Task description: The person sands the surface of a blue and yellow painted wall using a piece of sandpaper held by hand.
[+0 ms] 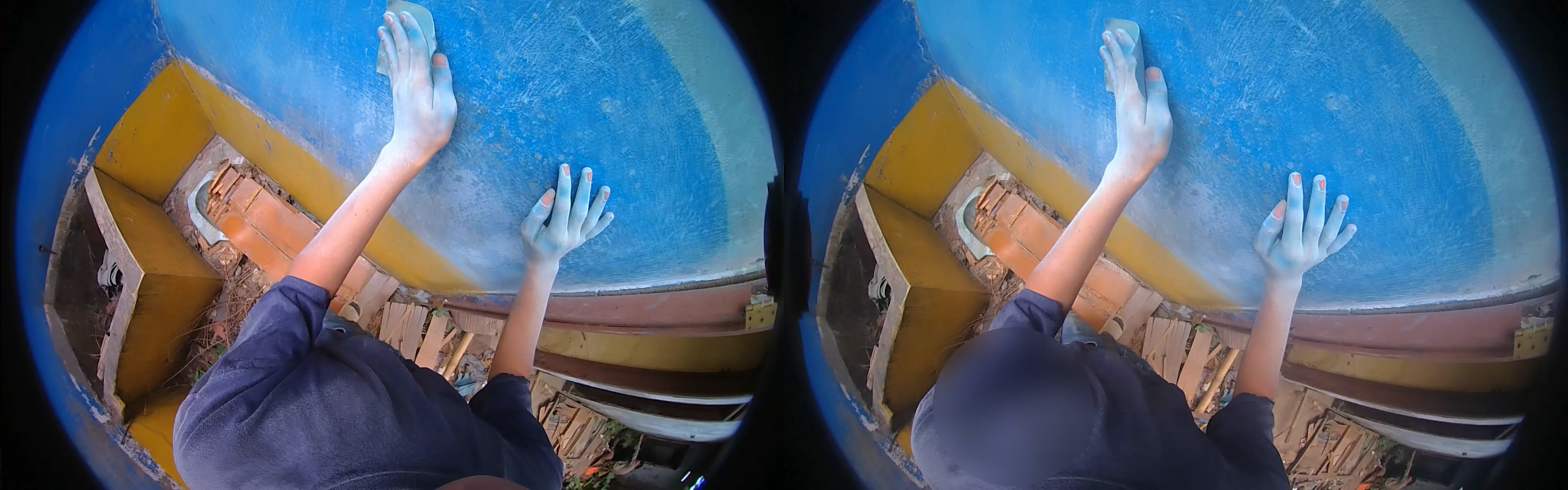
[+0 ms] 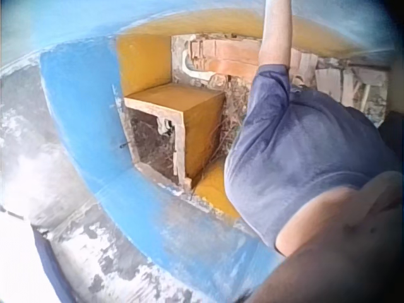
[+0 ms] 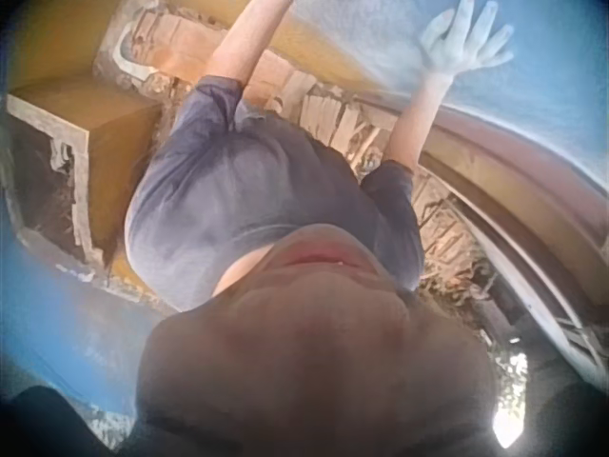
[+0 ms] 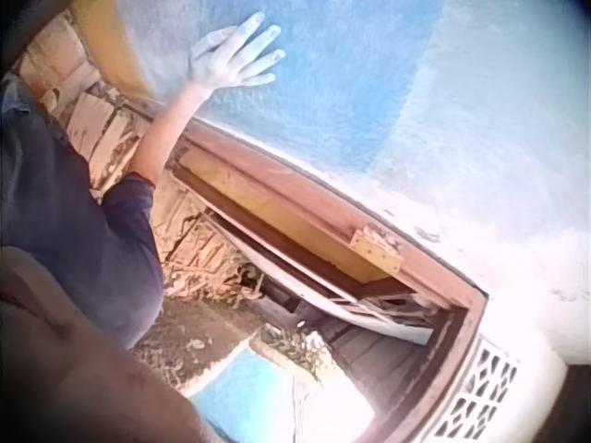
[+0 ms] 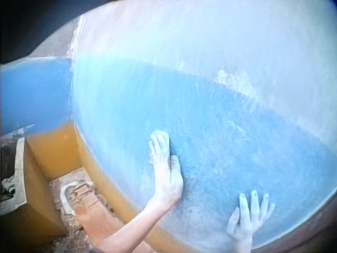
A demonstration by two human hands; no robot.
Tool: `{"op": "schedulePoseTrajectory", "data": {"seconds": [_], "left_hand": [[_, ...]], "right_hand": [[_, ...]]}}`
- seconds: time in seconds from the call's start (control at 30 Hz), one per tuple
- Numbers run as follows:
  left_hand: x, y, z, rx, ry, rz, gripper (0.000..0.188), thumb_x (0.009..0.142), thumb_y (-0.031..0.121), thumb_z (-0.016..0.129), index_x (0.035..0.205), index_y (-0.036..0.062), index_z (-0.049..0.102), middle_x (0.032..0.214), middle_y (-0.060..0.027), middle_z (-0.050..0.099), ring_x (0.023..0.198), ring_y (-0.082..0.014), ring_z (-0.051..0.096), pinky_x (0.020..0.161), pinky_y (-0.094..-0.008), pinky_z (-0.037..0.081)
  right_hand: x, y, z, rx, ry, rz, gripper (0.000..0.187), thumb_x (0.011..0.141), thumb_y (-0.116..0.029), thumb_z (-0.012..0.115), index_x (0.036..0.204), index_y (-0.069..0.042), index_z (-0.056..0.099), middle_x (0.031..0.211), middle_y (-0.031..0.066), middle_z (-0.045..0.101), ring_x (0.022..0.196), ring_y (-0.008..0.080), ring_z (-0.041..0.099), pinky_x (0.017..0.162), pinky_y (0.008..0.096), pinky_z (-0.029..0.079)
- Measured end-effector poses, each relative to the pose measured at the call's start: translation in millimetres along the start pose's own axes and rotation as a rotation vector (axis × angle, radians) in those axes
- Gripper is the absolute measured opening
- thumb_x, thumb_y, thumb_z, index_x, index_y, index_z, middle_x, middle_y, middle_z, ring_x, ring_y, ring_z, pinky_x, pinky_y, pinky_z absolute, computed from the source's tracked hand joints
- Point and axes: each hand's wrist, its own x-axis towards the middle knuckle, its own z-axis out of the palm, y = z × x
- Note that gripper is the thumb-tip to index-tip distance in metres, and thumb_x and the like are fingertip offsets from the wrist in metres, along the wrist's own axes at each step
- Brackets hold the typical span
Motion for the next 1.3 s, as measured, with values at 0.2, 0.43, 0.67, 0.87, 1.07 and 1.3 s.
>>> {"op": "schedulePoseTrajectory", "data": {"seconds": [0.2, 0.43, 0.67, 0.87, 1.07, 1.3], "left_hand": [[-174.9, 37.0, 39.9, 0.124, -0.451, -0.079, 0.082, 0.087, 0.012, 0.052, 0.154, -0.0067, 0.009, 0.159, -0.0353, 0.003, 0.146, -0.0555, 0.000, 0.117, -0.0638, 0.007], [-23.2, 8.1, 13.9, -0.045, 0.081, -0.170, 0.067, 0.104, 0.020, 0.040, 0.155, -0.0056, 0.007, 0.161, -0.0317, 0.003, 0.148, -0.0499, 0.000, 0.121, -0.0521, 0.005], [-171.5, 30.2, 45.2, 0.143, -0.253, -0.080, 0.071, 0.096, 0.007, 0.045, 0.155, -0.0074, 0.007, 0.160, -0.0332, 0.005, 0.147, -0.0533, 0.001, 0.120, -0.0565, 0.007], [-18.6, 13.2, 13.1, -0.087, 0.069, -0.197, 0.065, 0.103, 0.017, 0.039, 0.155, -0.0072, 0.006, 0.162, -0.0298, 0.003, 0.148, -0.0503, -0.003, 0.121, -0.0511, 0.004], [-162.8, 24.7, 48.5, 0.092, -0.238, -0.136, 0.070, 0.094, 0.002, 0.040, 0.152, -0.0125, 0.004, 0.160, -0.0344, 0.002, 0.147, -0.0523, -0.005, 0.120, -0.0581, 0.002], [-28.6, -1.9, 4.7, -0.031, 0.065, -0.169, 0.067, 0.100, 0.010, 0.040, 0.155, -0.0064, 0.006, 0.161, -0.0305, 0.005, 0.148, -0.0511, -0.001, 0.121, -0.0524, 0.007]], "right_hand": [[0.4, 3.2, -0.4, 0.055, 0.040, 0.038, 0.038, 0.097, -0.025, 0.045, 0.126, -0.020, 0.068, 0.144, 0.0049, 0.055, 0.146, 0.0302, 0.032, 0.124, 0.0491, 0.005], [-5.9, 11.0, -8.3, 0.085, -0.071, 0.022, 0.040, 0.092, -0.026, 0.052, 0.129, -0.022, 0.066, 0.146, 0.0022, 0.053, 0.148, 0.0290, 0.028, 0.123, 0.0498, -0.002], [0.7, 2.5, -11.0, 0.019, -0.210, -0.006, 0.051, 0.093, -0.038, 0.057, 0.142, -0.024, 0.056, 0.157, 0.0022, 0.040, 0.152, 0.0304, 0.017, 0.121, 0.0507, -0.007], [-4.5, 3.1, -13.7, -0.020, -0.276, 0.049, 0.049, 0.096, -0.042, 0.052, 0.144, -0.029, 0.053, 0.160, -0.0016, 0.035, 0.153, 0.0271, 0.014, 0.122, 0.0507, -0.006], [-3.7, -5.7, -9.4, 0.000, -0.230, 0.046, 0.053, 0.095, -0.040, 0.055, 0.145, -0.024, 0.052, 0.160, 0.0028, 0.034, 0.153, 0.0312, 0.012, 0.121, 0.0520, -0.006], [-9.0, -5.3, -8.4, -0.035, -0.266, 0.086, 0.052, 0.097, -0.042, 0.051, 0.144, -0.022, 0.053, 0.160, 0.0053, 0.034, 0.152, 0.0330, 0.012, 0.120, 0.0541, -0.008]]}}
